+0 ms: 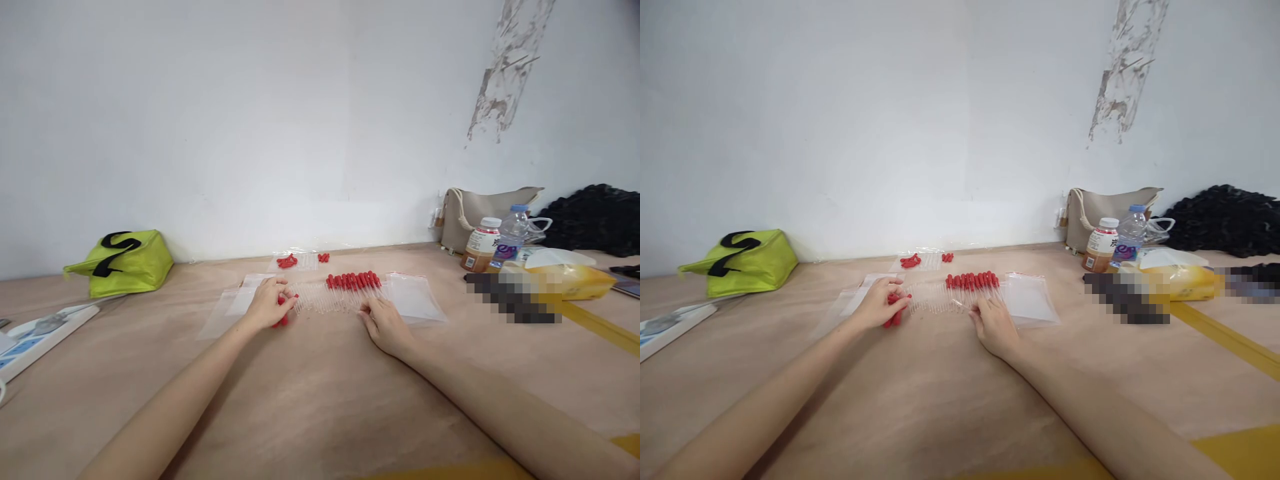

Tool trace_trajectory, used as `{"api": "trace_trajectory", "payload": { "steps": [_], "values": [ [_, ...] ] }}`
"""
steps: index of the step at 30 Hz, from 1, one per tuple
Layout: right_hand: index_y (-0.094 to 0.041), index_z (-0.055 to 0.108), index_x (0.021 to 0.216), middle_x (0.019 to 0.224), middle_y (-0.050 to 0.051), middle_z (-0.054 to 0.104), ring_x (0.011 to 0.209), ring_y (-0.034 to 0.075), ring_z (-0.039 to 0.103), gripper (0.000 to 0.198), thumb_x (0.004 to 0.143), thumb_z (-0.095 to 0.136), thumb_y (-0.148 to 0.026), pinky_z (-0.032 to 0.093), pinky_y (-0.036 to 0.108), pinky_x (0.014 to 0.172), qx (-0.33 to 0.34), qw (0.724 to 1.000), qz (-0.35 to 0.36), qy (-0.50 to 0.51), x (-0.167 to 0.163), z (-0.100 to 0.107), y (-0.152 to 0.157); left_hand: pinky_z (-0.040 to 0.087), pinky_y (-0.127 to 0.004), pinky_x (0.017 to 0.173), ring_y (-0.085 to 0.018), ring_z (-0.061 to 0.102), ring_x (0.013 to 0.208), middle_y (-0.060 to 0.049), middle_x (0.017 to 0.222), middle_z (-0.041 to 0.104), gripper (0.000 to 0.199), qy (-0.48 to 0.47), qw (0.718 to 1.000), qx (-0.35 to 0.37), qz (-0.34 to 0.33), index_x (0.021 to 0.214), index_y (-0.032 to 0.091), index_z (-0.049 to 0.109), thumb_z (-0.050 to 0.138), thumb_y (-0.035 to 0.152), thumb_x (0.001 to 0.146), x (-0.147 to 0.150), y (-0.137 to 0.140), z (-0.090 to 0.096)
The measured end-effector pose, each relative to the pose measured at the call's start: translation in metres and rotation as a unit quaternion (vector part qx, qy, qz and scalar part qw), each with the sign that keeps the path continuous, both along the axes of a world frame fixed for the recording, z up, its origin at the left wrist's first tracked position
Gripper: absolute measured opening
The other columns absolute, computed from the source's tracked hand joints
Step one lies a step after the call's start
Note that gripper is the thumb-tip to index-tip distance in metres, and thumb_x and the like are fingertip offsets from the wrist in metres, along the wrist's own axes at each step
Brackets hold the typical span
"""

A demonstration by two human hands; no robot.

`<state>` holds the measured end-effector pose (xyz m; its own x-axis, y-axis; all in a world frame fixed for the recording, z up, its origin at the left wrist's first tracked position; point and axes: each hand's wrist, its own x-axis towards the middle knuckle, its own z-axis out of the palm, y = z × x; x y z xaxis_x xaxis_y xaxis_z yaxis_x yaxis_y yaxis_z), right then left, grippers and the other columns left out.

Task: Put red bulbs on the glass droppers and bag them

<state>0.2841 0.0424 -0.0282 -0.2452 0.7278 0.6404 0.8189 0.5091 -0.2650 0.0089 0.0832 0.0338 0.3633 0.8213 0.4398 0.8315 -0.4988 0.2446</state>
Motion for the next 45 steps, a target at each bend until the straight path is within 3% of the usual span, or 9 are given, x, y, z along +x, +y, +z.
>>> {"api": "trace_trajectory", "payload": {
  "steps": [2,4,9,12,15,26,32,40,45],
  "values": [
    [-0.017,0.051,0.091,0.081,0.005,0.059,0.078,0.017,0.052,0.013,0.083,0.041,-0.021,0.035,0.028,0.070,-0.005,1.000,0.030,0.005,0.000,0.003,-0.002,0.039,-0.034,0.084,-0.021,0.050,0.098,-0.007,0.099,0.055,0.016,-0.053,0.997,0.023,-0.055,0.074,0.017,0.057,0.048,0.030,0.080,0.006,-0.021,-0.002],
    [-0.018,0.052,0.100,0.085,0.005,0.061,0.081,0.016,0.053,0.019,0.084,0.041,-0.022,0.034,0.028,0.072,-0.009,0.998,0.059,0.001,-0.003,0.008,-0.007,0.043,-0.029,0.072,-0.017,0.055,0.082,-0.004,0.087,0.058,0.014,-0.085,0.991,-0.021,-0.106,0.082,0.018,0.052,0.042,0.027,0.085,0.012,-0.043,-0.008],
    [-0.021,0.058,0.095,0.088,0.004,0.063,0.076,0.013,0.055,0.021,0.086,0.039,-0.023,0.029,0.028,0.074,-0.025,0.994,0.103,-0.027,-0.016,0.020,-0.024,0.045,-0.028,0.067,-0.016,0.056,0.077,-0.003,0.084,0.058,0.012,-0.157,0.975,-0.096,-0.123,0.095,0.019,0.047,0.043,0.026,0.086,0.021,-0.072,-0.034],
    [-0.021,0.059,0.093,0.086,0.004,0.064,0.075,0.012,0.056,0.020,0.085,0.040,-0.023,0.028,0.028,0.073,-0.023,0.991,0.126,-0.043,-0.024,0.022,-0.031,0.044,-0.029,0.071,-0.016,0.055,0.079,-0.004,0.086,0.058,0.017,-0.153,0.974,-0.100,-0.136,0.098,0.019,0.051,0.044,0.027,0.086,0.022,-0.070,-0.042],
    [-0.021,0.059,0.092,0.085,0.003,0.064,0.074,0.012,0.055,0.020,0.085,0.040,-0.022,0.027,0.028,0.074,-0.022,0.989,0.138,-0.055,-0.027,0.021,-0.032,0.042,-0.028,0.071,-0.016,0.054,0.078,-0.004,0.084,0.058,0.018,-0.131,0.976,-0.088,-0.151,0.085,0.018,0.058,0.042,0.028,0.086,0.022,-0.066,-0.043],
    [-0.021,0.061,0.094,0.081,0.003,0.063,0.070,0.012,0.053,0.023,0.085,0.039,-0.022,0.026,0.031,0.076,-0.069,0.979,0.184,-0.060,-0.031,0.018,-0.031,0.041,-0.024,0.063,-0.014,0.054,0.070,0.000,0.077,0.059,0.017,-0.131,0.974,-0.123,-0.135,0.086,0.019,0.055,0.042,0.030,0.086,0.024,-0.069,-0.038],
    [-0.026,0.062,0.097,0.081,0.001,0.062,0.070,0.011,0.052,0.024,0.085,0.042,-0.022,0.025,0.030,0.074,-0.075,0.971,0.213,-0.078,-0.027,0.017,-0.023,0.040,-0.022,0.063,-0.013,0.054,0.068,0.001,0.074,0.061,0.017,-0.110,0.970,-0.143,-0.166,0.081,0.019,0.058,0.043,0.026,0.086,0.022,-0.069,-0.035],
    [-0.021,0.064,0.088,0.080,0.003,0.062,0.069,0.011,0.050,0.021,0.084,0.043,-0.021,0.022,0.030,0.070,-0.032,0.975,0.191,-0.107,-0.033,0.016,-0.020,0.039,-0.023,0.062,-0.013,0.053,0.067,0.000,0.071,0.059,0.019,-0.062,0.980,-0.120,-0.149,0.079,0.017,0.058,0.044,0.027,0.085,0.022,-0.072,-0.037],
    [-0.017,0.059,0.077,0.073,0.002,0.060,0.063,0.010,0.048,0.020,0.084,0.040,-0.019,0.022,0.029,0.068,-0.050,0.975,0.181,-0.121,-0.040,0.018,-0.027,0.038,-0.023,0.062,-0.014,0.051,0.067,-0.001,0.071,0.056,0.020,-0.035,0.982,-0.080,-0.165,0.078,0.015,0.055,0.042,0.027,0.086,0.022,-0.072,-0.040]
  ]
}}
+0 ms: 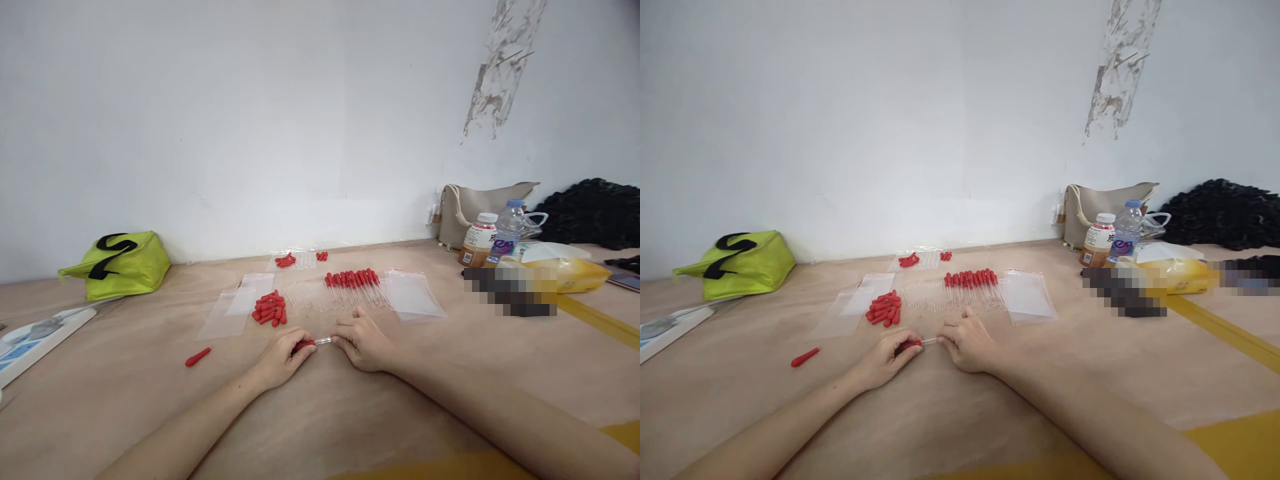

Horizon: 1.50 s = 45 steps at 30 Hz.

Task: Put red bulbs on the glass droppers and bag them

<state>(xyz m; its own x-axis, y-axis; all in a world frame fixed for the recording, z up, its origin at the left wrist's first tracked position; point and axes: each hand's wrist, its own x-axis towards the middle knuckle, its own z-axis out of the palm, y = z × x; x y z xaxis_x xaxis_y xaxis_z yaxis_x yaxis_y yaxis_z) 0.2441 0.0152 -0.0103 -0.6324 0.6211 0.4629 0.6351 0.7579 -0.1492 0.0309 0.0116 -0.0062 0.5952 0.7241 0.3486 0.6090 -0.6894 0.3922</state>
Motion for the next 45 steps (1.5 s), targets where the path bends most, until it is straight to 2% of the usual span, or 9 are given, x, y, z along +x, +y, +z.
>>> {"api": "trace_trajectory", "payload": {
  "steps": [14,19,24,26,29,36,39,42,45],
  "values": [
    [-0.018,0.060,0.076,0.077,0.003,0.062,0.074,0.014,0.051,0.022,0.084,0.040,-0.023,0.026,0.028,0.070,-0.028,1.000,-0.006,-0.009,-0.002,0.010,-0.008,0.040,-0.026,0.066,-0.015,0.050,0.072,-0.004,0.078,0.055,0.016,0.012,0.996,0.073,-0.056,0.085,0.016,0.053,0.039,0.024,0.088,0.001,0.000,0.001],
    [-0.018,0.063,0.072,0.073,0.003,0.063,0.070,0.014,0.053,0.019,0.077,0.047,-0.025,0.030,0.027,0.067,-0.046,0.996,-0.068,0.017,0.011,0.019,0.003,0.037,-0.032,0.082,-0.021,0.048,0.094,-0.008,0.101,0.054,0.029,0.059,0.993,0.100,0.025,0.102,0.018,0.051,0.052,0.036,0.079,-0.025,0.007,0.033],
    [-0.017,0.061,0.063,0.065,0.002,0.063,0.061,0.012,0.054,0.024,0.076,0.043,-0.024,0.034,0.020,0.055,-0.134,0.946,-0.243,0.168,0.023,0.026,0.052,0.041,-0.031,0.069,-0.025,0.053,0.083,-0.006,0.091,0.058,0.035,0.201,0.947,-0.110,0.224,0.084,0.017,0.055,0.062,0.040,0.059,-0.125,0.023,0.074],
    [-0.017,0.061,0.059,0.062,0.002,0.062,0.060,0.012,0.055,0.025,0.075,0.043,-0.024,0.034,0.020,0.053,-0.135,0.928,-0.308,0.162,0.018,0.028,0.071,0.042,-0.030,0.065,-0.028,0.053,0.085,-0.007,0.089,0.059,0.050,0.226,0.910,-0.192,0.288,0.085,0.017,0.055,0.071,0.035,0.041,-0.162,0.026,0.077],
    [-0.017,0.061,0.058,0.062,0.004,0.062,0.061,0.014,0.056,0.025,0.074,0.044,-0.025,0.034,0.022,0.053,-0.137,0.907,-0.372,0.143,0.001,0.025,0.089,0.041,-0.028,0.059,-0.027,0.055,0.076,-0.006,0.086,0.059,0.056,0.220,0.886,-0.265,0.311,0.087,0.017,0.054,0.071,0.036,0.037,-0.189,0.028,0.070],
    [-0.015,0.062,0.082,0.081,0.010,0.065,0.078,0.023,0.058,0.026,0.074,0.047,-0.035,0.034,0.031,0.068,-0.117,0.886,-0.427,0.134,-0.024,0.011,0.098,0.035,-0.022,0.047,-0.018,0.051,0.055,0.001,0.059,0.054,0.026,0.146,0.888,-0.358,0.249,0.067,0.017,0.052,0.059,0.028,0.044,-0.182,0.033,0.045],
    [-0.017,0.060,0.086,0.084,0.008,0.065,0.082,0.021,0.058,0.028,0.077,0.043,-0.038,0.031,0.034,0.075,-0.093,0.901,-0.410,0.110,-0.026,0.013,0.095,0.033,-0.020,0.046,-0.016,0.049,0.053,0.003,0.053,0.052,0.019,0.102,0.901,-0.347,0.239,0.063,0.016,0.050,0.055,0.024,0.046,-0.168,0.028,0.044],
    [-0.020,0.062,0.083,0.088,0.006,0.065,0.086,0.019,0.056,0.023,0.078,0.043,-0.032,0.027,0.034,0.079,-0.098,0.926,-0.361,0.059,-0.032,0.017,0.091,0.035,-0.019,0.049,-0.013,0.048,0.055,0.003,0.059,0.052,0.015,0.041,0.934,-0.336,0.116,0.066,0.017,0.051,0.054,0.027,0.056,-0.130,0.018,0.051],
    [-0.017,0.063,0.079,0.086,0.009,0.065,0.084,0.020,0.057,0.018,0.073,0.048,-0.025,0.026,0.035,0.079,-0.125,0.922,-0.365,0.025,-0.040,0.019,0.090,0.041,-0.021,0.061,-0.013,0.051,0.068,0.000,0.076,0.056,0.017,0.027,0.953,-0.300,-0.034,0.081,0.018,0.054,0.052,0.030,0.070,-0.073,0.011,0.054]
  ]
}}
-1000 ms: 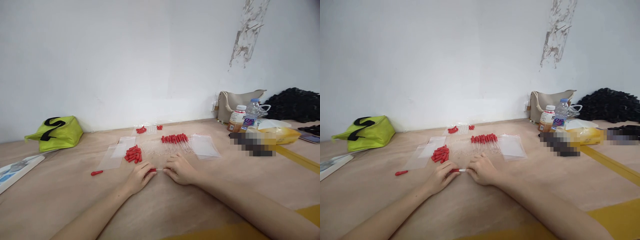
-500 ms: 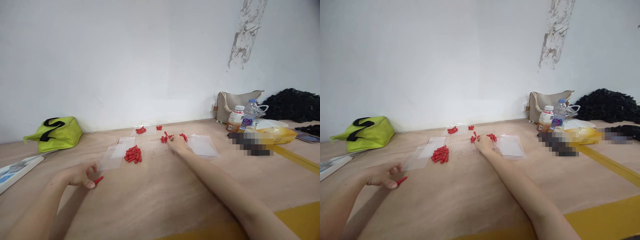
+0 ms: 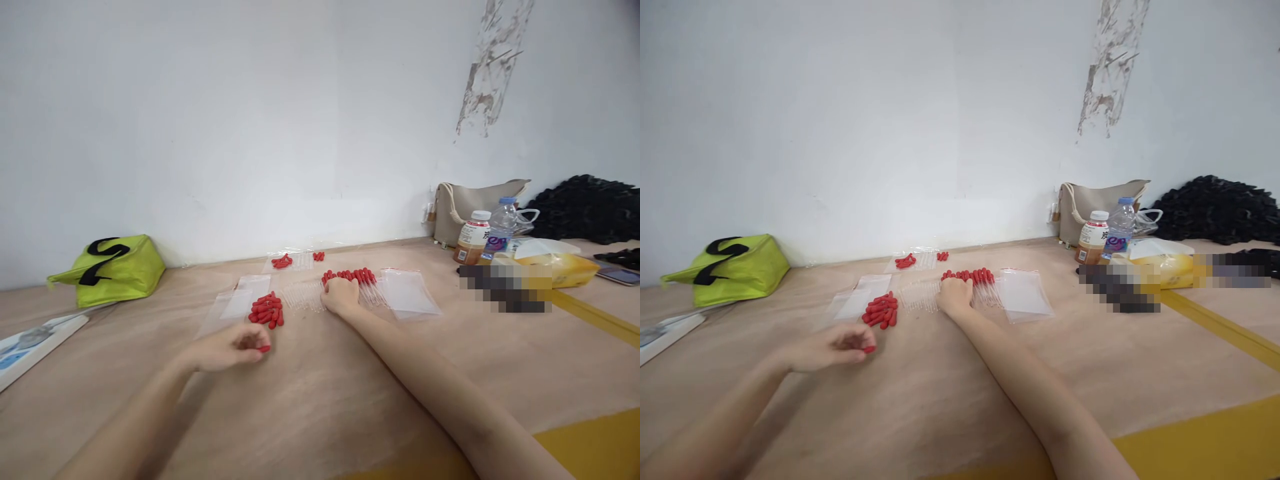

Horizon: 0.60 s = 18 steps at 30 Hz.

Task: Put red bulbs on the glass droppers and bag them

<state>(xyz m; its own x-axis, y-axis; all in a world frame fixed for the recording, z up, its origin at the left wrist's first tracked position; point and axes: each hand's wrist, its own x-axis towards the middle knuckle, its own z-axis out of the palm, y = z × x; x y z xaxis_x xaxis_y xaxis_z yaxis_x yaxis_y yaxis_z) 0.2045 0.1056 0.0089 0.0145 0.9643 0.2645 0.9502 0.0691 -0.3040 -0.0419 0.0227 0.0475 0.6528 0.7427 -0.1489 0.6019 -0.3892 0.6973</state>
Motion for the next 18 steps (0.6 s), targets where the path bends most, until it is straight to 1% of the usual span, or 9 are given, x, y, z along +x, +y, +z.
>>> {"api": "trace_trajectory", "payload": {
  "steps": [1,3,5,6,8,10,15,18],
  "values": [
    [-0.015,0.063,0.078,0.084,0.011,0.065,0.083,0.021,0.058,0.017,0.072,0.049,-0.023,0.027,0.036,0.079,-0.008,1.000,-0.007,-0.001,-0.002,0.001,0.001,0.042,-0.022,0.063,-0.014,0.051,0.071,-0.001,0.079,0.056,0.017,-0.025,0.999,0.022,-0.009,0.084,0.018,0.054,0.051,0.030,0.073,0.018,0.000,-0.003],
    [-0.014,0.062,0.080,0.084,0.012,0.065,0.082,0.022,0.058,0.018,0.070,0.050,-0.021,0.028,0.036,0.078,-0.022,1.000,-0.021,0.001,-0.006,0.001,0.003,0.042,-0.024,0.065,-0.014,0.052,0.073,-0.003,0.082,0.056,0.017,-0.081,0.993,0.085,0.020,0.088,0.017,0.053,0.048,0.030,0.078,0.049,0.002,-0.015],
    [-0.014,0.062,0.084,0.086,0.014,0.064,0.083,0.022,0.058,0.020,0.070,0.050,-0.021,0.029,0.036,0.077,-0.035,0.999,-0.034,0.005,-0.007,0.003,0.006,0.042,-0.024,0.064,-0.014,0.053,0.071,-0.004,0.083,0.057,0.018,-0.115,0.986,0.115,0.046,0.091,0.016,0.053,0.047,0.029,0.080,0.068,0.006,-0.031],
    [-0.014,0.062,0.085,0.087,0.014,0.064,0.083,0.022,0.059,0.020,0.070,0.050,-0.021,0.029,0.037,0.077,-0.041,0.998,-0.039,0.007,-0.007,0.003,0.007,0.043,-0.024,0.062,-0.013,0.053,0.069,-0.004,0.083,0.057,0.019,-0.131,0.983,0.115,0.061,0.092,0.016,0.052,0.047,0.030,0.080,0.073,0.009,-0.039],
    [-0.015,0.062,0.086,0.087,0.014,0.065,0.083,0.022,0.059,0.021,0.069,0.050,-0.021,0.029,0.038,0.077,-0.055,0.997,-0.046,0.009,-0.007,0.006,0.008,0.043,-0.025,0.062,-0.014,0.054,0.068,-0.004,0.080,0.058,0.020,-0.161,0.977,0.112,0.080,0.093,0.015,0.052,0.048,0.030,0.081,0.078,0.012,-0.051],
    [-0.016,0.063,0.086,0.085,0.013,0.065,0.083,0.023,0.059,0.021,0.069,0.052,-0.020,0.029,0.038,0.078,-0.069,0.996,-0.048,0.011,-0.008,0.009,0.009,0.043,-0.025,0.063,-0.014,0.055,0.070,-0.005,0.080,0.059,0.021,-0.182,0.972,0.120,0.091,0.093,0.014,0.053,0.049,0.031,0.081,0.077,0.014,-0.059],
    [-0.015,0.064,0.081,0.078,0.012,0.065,0.080,0.023,0.060,0.017,0.067,0.056,-0.020,0.030,0.039,0.078,-0.092,0.995,-0.046,0.015,-0.012,0.016,0.008,0.044,-0.027,0.065,-0.016,0.057,0.075,-0.007,0.084,0.061,0.021,-0.185,0.967,0.144,0.095,0.091,0.014,0.056,0.050,0.031,0.081,0.074,0.012,-0.063],
    [-0.014,0.063,0.078,0.078,0.013,0.065,0.079,0.023,0.060,0.016,0.070,0.054,-0.024,0.032,0.036,0.075,-0.082,0.996,-0.032,0.021,-0.010,0.020,0.005,0.045,-0.027,0.065,-0.015,0.057,0.075,-0.006,0.085,0.061,0.018,-0.179,0.967,0.152,0.098,0.089,0.014,0.055,0.051,0.030,0.081,0.075,0.011,-0.063]
  ]
}}
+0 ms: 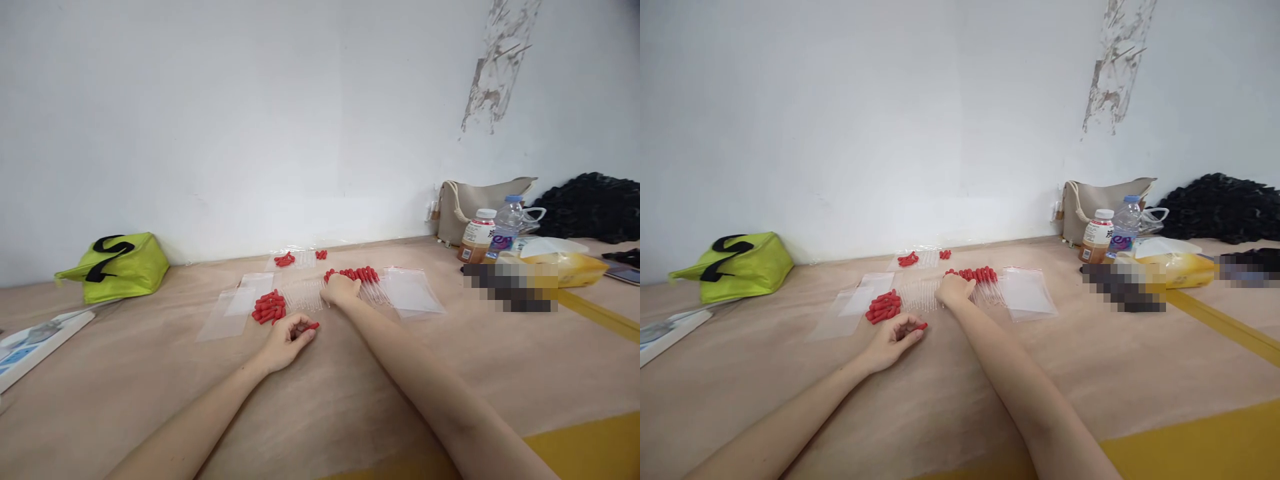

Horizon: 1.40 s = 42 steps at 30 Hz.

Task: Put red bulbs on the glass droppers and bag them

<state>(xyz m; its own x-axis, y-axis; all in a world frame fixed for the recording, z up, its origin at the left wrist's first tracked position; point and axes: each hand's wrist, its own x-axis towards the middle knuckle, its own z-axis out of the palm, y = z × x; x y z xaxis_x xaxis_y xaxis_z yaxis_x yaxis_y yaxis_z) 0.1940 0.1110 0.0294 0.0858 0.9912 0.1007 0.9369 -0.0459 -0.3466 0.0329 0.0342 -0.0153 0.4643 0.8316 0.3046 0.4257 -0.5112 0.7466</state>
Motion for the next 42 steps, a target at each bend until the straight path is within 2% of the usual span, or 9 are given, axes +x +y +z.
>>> {"api": "trace_trajectory", "payload": {
  "steps": [6,8,9,13,16,22,29,34,42],
  "values": [
    [-0.016,0.055,0.087,0.091,0.009,0.062,0.082,0.016,0.056,0.025,0.086,0.035,-0.030,0.034,0.026,0.068,0.095,0.992,0.079,0.028,0.033,-0.007,-0.036,0.043,-0.023,0.058,-0.012,0.053,0.066,-0.002,0.077,0.058,0.016,0.011,1.000,0.010,-0.007,0.084,0.015,0.053,0.052,0.030,0.081,0.003,-0.004,0.005],
    [-0.016,0.051,0.088,0.085,0.006,0.062,0.076,0.014,0.055,0.021,0.087,0.033,-0.027,0.033,0.027,0.071,0.177,0.967,0.176,0.052,0.048,-0.016,-0.055,0.043,-0.023,0.058,-0.012,0.053,0.065,-0.002,0.075,0.058,0.017,0.011,1.000,0.014,-0.008,0.083,0.015,0.053,0.052,0.031,0.081,0.003,-0.005,0.006],
    [-0.016,0.050,0.088,0.084,0.005,0.062,0.076,0.015,0.054,0.019,0.087,0.034,-0.026,0.033,0.027,0.073,0.195,0.953,0.227,0.053,0.055,-0.021,-0.065,0.043,-0.023,0.059,-0.012,0.054,0.066,-0.002,0.074,0.058,0.017,0.009,1.000,0.017,-0.008,0.083,0.014,0.053,0.052,0.032,0.081,0.003,-0.005,0.006],
    [-0.017,0.049,0.088,0.078,0.003,0.061,0.071,0.013,0.053,0.014,0.086,0.037,-0.024,0.031,0.028,0.074,0.233,0.919,0.310,0.070,0.068,-0.038,-0.090,0.045,-0.025,0.062,-0.014,0.057,0.069,-0.003,0.078,0.062,0.021,0.002,1.000,0.013,-0.004,0.093,0.015,0.055,0.052,0.032,0.081,0.002,-0.004,0.002],
    [-0.018,0.050,0.086,0.078,0.002,0.061,0.070,0.012,0.053,0.013,0.086,0.038,-0.023,0.029,0.028,0.074,0.230,0.914,0.329,0.062,0.067,-0.042,-0.097,0.045,-0.026,0.064,-0.014,0.058,0.070,-0.003,0.084,0.065,0.026,0.012,1.000,0.012,0.000,0.102,0.016,0.055,0.053,0.031,0.081,0.002,-0.004,0.001],
    [-0.017,0.051,0.087,0.080,0.002,0.062,0.072,0.011,0.055,0.013,0.085,0.039,-0.022,0.028,0.028,0.074,0.213,0.913,0.347,0.032,0.062,-0.040,-0.099,0.043,-0.023,0.059,-0.014,0.058,0.066,-0.001,0.077,0.066,0.021,0.058,0.996,0.071,0.016,0.087,0.017,0.064,0.051,0.033,0.081,0.004,-0.007,0.006],
    [-0.017,0.053,0.082,0.075,0.001,0.062,0.069,0.012,0.053,0.012,0.084,0.042,-0.022,0.030,0.028,0.073,0.198,0.904,0.375,0.054,0.063,-0.042,-0.096,0.044,-0.025,0.068,-0.016,0.059,0.076,-0.004,0.086,0.066,0.020,0.054,0.992,0.113,-0.003,0.091,0.018,0.063,0.046,0.026,0.085,0.004,-0.008,0.007],
    [-0.018,0.056,0.081,0.075,0.001,0.063,0.069,0.012,0.053,0.014,0.084,0.043,-0.021,0.029,0.028,0.072,0.183,0.897,0.395,0.076,0.063,-0.043,-0.090,0.043,-0.024,0.069,-0.014,0.057,0.077,-0.004,0.083,0.062,0.022,0.060,0.990,0.127,-0.030,0.089,0.016,0.060,0.039,0.024,0.088,0.004,-0.010,0.008],
    [-0.021,0.063,0.087,0.081,0.001,0.062,0.073,0.012,0.053,0.018,0.084,0.045,-0.023,0.026,0.029,0.072,0.223,0.894,0.387,0.035,0.065,-0.044,-0.082,0.040,-0.023,0.064,-0.014,0.055,0.070,-0.001,0.076,0.061,0.020,0.135,0.982,0.133,-0.016,0.084,0.017,0.059,0.043,0.027,0.087,0.006,-0.014,0.010]
  ]
}}
